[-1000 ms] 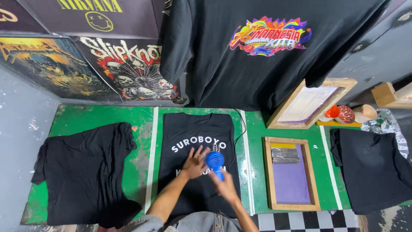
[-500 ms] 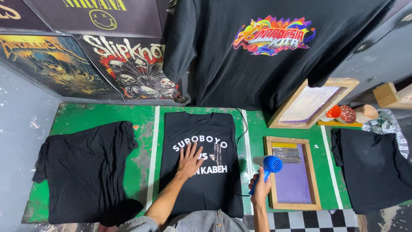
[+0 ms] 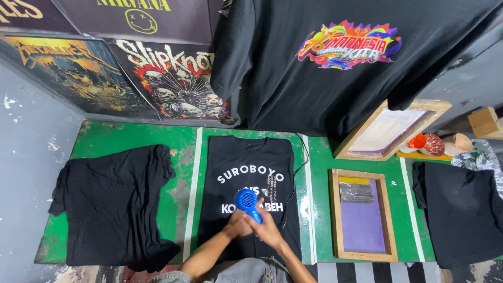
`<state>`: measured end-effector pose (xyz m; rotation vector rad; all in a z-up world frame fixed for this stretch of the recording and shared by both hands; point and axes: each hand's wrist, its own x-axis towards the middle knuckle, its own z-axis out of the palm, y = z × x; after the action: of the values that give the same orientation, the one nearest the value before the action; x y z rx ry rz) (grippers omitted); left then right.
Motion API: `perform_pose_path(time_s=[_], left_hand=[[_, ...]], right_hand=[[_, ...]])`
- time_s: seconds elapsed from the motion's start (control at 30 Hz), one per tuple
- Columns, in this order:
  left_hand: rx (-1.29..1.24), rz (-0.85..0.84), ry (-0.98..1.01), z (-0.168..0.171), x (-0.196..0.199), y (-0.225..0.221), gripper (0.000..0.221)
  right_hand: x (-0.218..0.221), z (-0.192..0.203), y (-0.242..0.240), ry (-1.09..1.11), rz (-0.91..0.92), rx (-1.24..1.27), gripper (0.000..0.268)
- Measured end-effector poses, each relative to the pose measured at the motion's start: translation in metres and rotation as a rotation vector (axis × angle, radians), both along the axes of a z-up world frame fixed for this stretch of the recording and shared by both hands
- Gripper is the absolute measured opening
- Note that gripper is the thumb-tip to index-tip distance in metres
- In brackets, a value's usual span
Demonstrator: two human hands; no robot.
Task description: Using a squeegee and screen frame to print a design on a t-shirt, followed by drying the ink with a hair dryer.
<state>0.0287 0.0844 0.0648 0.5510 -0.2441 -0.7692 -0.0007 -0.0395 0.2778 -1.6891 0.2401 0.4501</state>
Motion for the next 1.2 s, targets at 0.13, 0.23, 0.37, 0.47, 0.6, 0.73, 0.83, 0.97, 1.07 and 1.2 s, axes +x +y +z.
perform_pose_path(time_s=[0.13,0.23,0.37,0.47,0.6,0.73,0.83,0.97,1.07,1.2], left_hand=[[0.913,0.287,-1.133,0.004,0.045,0.022,0.062],[1.543,0.120,-1.491,0.020,0.087,0.027,0.067],[1.761,0.245,-1.407,0.000,0.122,0.044,0.073],[1.758,0.396,-1.414,-0.014,0.126,0.046,0.065],[1.702,0.340,-1.315,-0.001,0.102,0.037,0.062],[1.678,0.076,-1.289,0.015,0.060,0.021,0.064],[1.591,0.118,-1.351,0.025,0.027,0.010,0.062],[1.398,0.095,-1.409,0.001,-0.006,0.003,0.035],[1.421,0.274,-1.545,0.001,-0.018,0.004,0.040],[1.446,0.551,-1.744,0.010,-0.016,0.015,0.060]], right_hand=[[0.002,-0.001,0.002,0.068,-0.029,0.032,0.025],[0.002,-0.016,-0.024,0.076,-0.191,-0.015,0.022],[-0.004,-0.039,-0.081,0.029,-0.502,-0.153,0.027],[-0.013,-0.021,-0.110,-0.054,-0.659,-0.138,0.024],[-0.022,-0.008,-0.116,0.004,-0.790,-0.120,0.033],[-0.028,-0.044,-0.105,0.062,-0.717,-0.106,0.029],[-0.022,-0.046,-0.068,0.036,-0.551,-0.119,0.023],[-0.010,-0.024,-0.010,-0.016,-0.106,-0.074,0.028],[-0.006,-0.002,0.013,-0.129,0.329,-0.065,0.041],[-0.001,0.012,0.021,-0.146,0.444,-0.098,0.030]])
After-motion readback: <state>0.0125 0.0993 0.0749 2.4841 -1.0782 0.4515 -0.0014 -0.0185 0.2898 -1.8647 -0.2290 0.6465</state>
